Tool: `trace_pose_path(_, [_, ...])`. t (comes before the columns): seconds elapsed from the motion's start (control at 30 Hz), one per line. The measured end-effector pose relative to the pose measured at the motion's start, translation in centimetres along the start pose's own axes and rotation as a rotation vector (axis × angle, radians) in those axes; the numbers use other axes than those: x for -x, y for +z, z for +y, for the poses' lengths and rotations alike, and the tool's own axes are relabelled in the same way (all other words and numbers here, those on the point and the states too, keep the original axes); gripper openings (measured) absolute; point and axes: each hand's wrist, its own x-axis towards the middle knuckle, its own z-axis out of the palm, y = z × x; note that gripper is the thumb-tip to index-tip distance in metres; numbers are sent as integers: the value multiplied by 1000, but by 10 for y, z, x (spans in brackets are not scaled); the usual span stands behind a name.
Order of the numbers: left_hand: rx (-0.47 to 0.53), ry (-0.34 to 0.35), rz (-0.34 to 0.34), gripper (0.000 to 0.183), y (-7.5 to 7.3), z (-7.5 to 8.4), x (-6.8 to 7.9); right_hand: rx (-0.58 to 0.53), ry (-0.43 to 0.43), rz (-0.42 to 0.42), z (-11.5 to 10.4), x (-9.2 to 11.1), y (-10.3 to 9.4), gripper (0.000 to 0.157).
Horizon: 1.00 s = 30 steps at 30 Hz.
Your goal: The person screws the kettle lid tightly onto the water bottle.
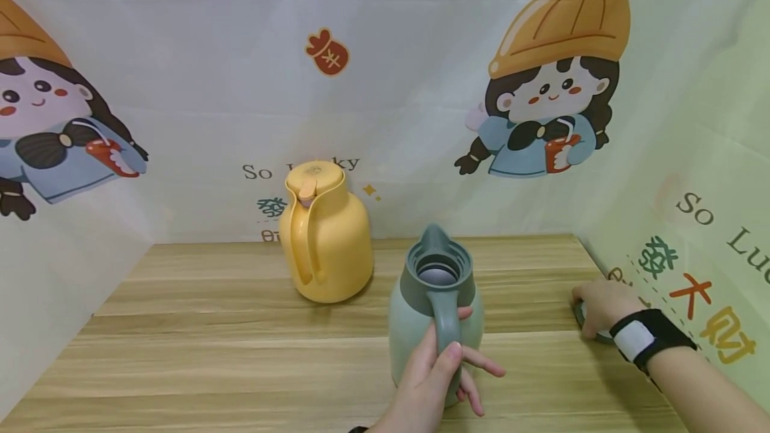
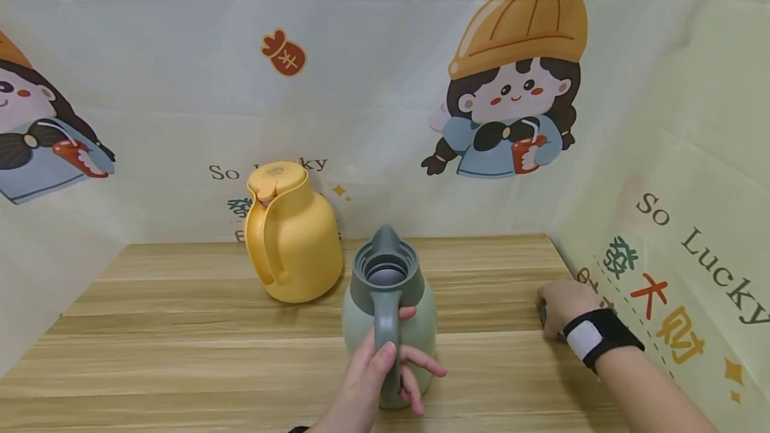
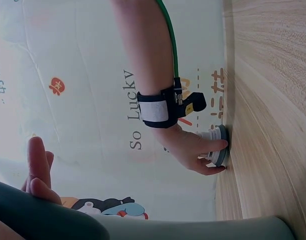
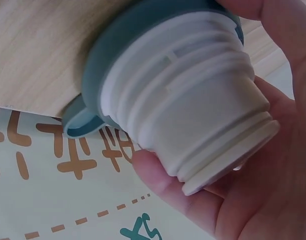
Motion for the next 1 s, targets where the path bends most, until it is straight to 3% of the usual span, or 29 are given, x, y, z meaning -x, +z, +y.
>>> trace_pose_path(0.27, [-11,-3,-2,35,0,1,0,-20,-48,52,-1,-1,-1,56])
trace_pose_path(0.43, [-21,5,2,35,0,2,0,-74,-73,180,-8,-4,-5,56])
trace_pose_path(0.67, [-15,-3,3,37,-1,0,0,-150,-94,400,-33,-8,-28,58])
trace_pose_path(1.0, [-14,-11,6,37,0,-1,0,-469,-96,662,-88,-7,-64,59])
